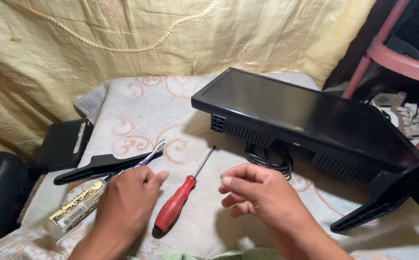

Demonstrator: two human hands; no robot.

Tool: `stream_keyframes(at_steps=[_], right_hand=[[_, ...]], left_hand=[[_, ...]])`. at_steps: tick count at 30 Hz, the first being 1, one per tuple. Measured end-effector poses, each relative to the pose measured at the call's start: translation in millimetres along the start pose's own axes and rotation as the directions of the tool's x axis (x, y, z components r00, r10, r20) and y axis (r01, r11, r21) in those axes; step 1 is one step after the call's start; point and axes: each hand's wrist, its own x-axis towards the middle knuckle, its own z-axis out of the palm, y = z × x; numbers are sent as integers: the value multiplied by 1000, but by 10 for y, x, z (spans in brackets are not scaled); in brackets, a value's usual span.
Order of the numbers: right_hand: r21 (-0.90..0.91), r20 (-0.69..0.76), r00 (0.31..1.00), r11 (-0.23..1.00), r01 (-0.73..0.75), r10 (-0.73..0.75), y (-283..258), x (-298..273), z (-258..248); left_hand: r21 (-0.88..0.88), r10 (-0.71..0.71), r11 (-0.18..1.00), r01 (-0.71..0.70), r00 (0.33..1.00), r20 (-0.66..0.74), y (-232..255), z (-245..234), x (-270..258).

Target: The person attaches a plastic stand to the back of a small flat-screen TV using a screwdriver. They align the stand, insert screws, and tighten them to secure the stand in place.

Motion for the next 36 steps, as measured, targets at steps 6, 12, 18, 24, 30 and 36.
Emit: stream_keyframes(at_steps=[6, 12, 18, 24, 30, 36], right_hand=[[2, 172, 974, 989, 147, -145, 142, 74, 174], [21, 243, 954, 985, 174, -173, 219, 71, 215], [1, 164, 979, 992, 125, -123, 152, 38, 209], [-63, 20, 999, 997, 38, -37, 32, -3, 204], [-40, 8, 1000, 999, 17, -16, 13, -42, 206], [-52, -19, 1000, 999, -8, 7, 31, 6, 157]], left_hand=[[-326, 204, 924, -200, 979, -23, 213, 42, -200], [-423, 280, 874, -237, 959, 40, 264, 59, -322], [-416, 380, 832, -368, 923, -55, 130, 32, -197], [-247, 129, 950, -190, 961, -245, -182, -261, 199], [126, 339, 941, -315, 846, -411, -613, -468, 478], [217, 45, 976, 12, 965, -257, -834, -477, 669]])
